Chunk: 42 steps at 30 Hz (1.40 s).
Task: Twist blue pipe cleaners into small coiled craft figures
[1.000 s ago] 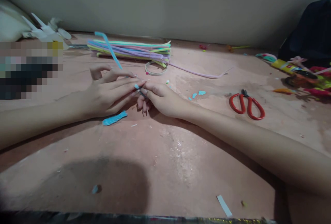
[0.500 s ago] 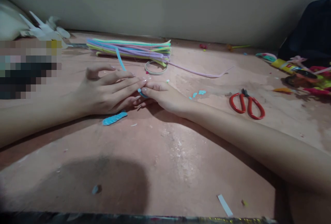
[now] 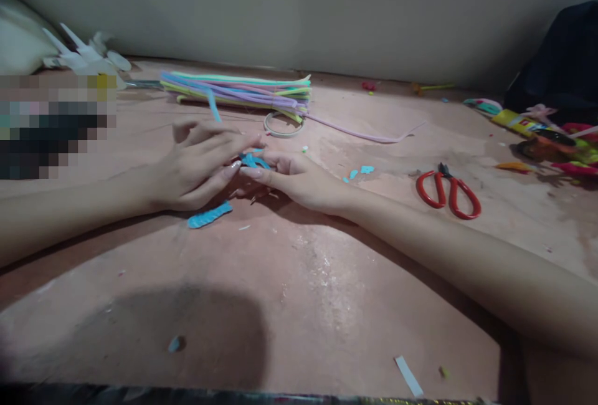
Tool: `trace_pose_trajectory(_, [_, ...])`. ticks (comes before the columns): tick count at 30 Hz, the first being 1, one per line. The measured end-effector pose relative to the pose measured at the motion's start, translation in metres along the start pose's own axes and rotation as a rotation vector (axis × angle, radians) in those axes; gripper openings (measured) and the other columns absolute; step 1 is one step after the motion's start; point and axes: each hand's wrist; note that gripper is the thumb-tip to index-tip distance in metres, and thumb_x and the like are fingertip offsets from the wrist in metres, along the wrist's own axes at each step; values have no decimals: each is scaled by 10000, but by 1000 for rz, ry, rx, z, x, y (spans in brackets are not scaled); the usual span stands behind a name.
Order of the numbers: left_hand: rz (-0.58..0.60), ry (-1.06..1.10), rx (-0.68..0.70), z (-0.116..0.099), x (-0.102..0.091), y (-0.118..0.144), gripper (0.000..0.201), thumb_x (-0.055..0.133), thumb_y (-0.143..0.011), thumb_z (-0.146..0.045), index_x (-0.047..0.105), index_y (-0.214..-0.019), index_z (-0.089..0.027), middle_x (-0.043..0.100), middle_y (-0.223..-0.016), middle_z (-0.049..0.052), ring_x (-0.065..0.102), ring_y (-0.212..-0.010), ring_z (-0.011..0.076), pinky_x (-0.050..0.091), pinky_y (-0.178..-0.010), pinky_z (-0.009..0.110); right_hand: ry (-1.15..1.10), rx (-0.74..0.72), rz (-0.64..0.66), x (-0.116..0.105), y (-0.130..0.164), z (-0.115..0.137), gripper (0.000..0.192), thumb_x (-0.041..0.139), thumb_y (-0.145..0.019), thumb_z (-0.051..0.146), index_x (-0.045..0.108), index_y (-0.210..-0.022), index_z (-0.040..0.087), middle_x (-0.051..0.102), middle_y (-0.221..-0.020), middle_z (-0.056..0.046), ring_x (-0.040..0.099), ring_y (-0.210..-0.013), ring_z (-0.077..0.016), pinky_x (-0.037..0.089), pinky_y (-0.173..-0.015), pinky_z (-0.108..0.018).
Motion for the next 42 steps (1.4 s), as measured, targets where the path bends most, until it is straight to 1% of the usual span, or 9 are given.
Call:
trace_pose_trajectory(5, [-178,107,-217,6,-2,-1,387,441,-1134,-479,635,-1311,-195,715,-1372,118,589,-1250,304,407,-1119,566,30,13,30,1,-1,0,126,755,-1034,301,766,-1115,206,819,-1118,-44,743,-999,-118,572,-966,-255])
trace_pose_trajectory(10, [-11,10,-127,5,1,-5,463,308,-1164,-471,617,-922,-226,738,-974,54,594,-1011,270,348,-1103,606,266,-99,39,-9,-3,-7,204,660,-1088,358,738,-1205,211,801,-1126,-50,745,-1058,-161,588,-967,-311])
trace_pose_trajectory(16, [-1,53,-94,0,0,-10,470,301,-1169,-470,553,-854,-230,677,-782,25,609,-771,224,389,-1001,515,643,-182,-34,0,2,4,203,629,-1099,360,742,-1184,214,791,-1146,-55,735,-1023,-181,604,-889,-319])
trace_pose_trajectory(20, [88,125,-154,4,-2,-10,474,314,-1155,-456,550,-811,-231,653,-724,13,582,-691,202,409,-930,467,489,-157,-62,4,2,1,242,588,-1120,381,744,-1109,196,791,-1058,-54,724,-952,-165,582,-860,-303])
trace_pose_trajectory(24, [77,202,-137,7,1,-10,496,294,-1165,-474,551,-823,-223,630,-691,-4,548,-636,179,405,-866,439,312,-142,-100,0,1,-7,230,648,-1096,393,757,-1061,194,786,-970,-42,698,-862,-134,538,-785,-261])
trace_pose_trajectory(29, [182,357,-157,-1,0,-11,539,235,-1186,-494,603,-899,-224,696,-805,14,595,-699,192,427,-852,416,300,-148,-66,-3,1,-7,191,713,-1062,367,779,-1012,195,802,-946,-34,701,-832,-119,534,-773,-251])
trace_pose_trajectory(32, [169,390,-164,-7,-4,-11,554,215,-1187,-504,596,-891,-231,679,-816,28,582,-731,212,444,-840,414,329,-168,-55,0,2,-4,228,729,-1049,388,776,-972,179,800,-926,-39,731,-865,-135,565,-830,-273])
trace_pose_trajectory(37, [134,431,-223,-9,-7,-13,551,239,-1180,-567,526,-848,-235,640,-796,26,578,-738,204,470,-782,396,274,-82,-123,3,1,1,352,843,-950,488,682,-875,185,770,-783,-16,692,-701,-119,518,-611,-223])
trace_pose_trajectory(42, [42,519,-290,-11,-4,-13,445,347,-1174,-541,530,-906,-236,688,-846,27,628,-754,182,510,-754,364,149,-45,-115,5,1,2,399,797,-966,573,688,-907,194,752,-764,-20,663,-635,-114,526,-569,-224])
Point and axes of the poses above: each hand's wrist, its own y-axis away from the middle knuckle, its own x-axis out of the palm, z = x × y
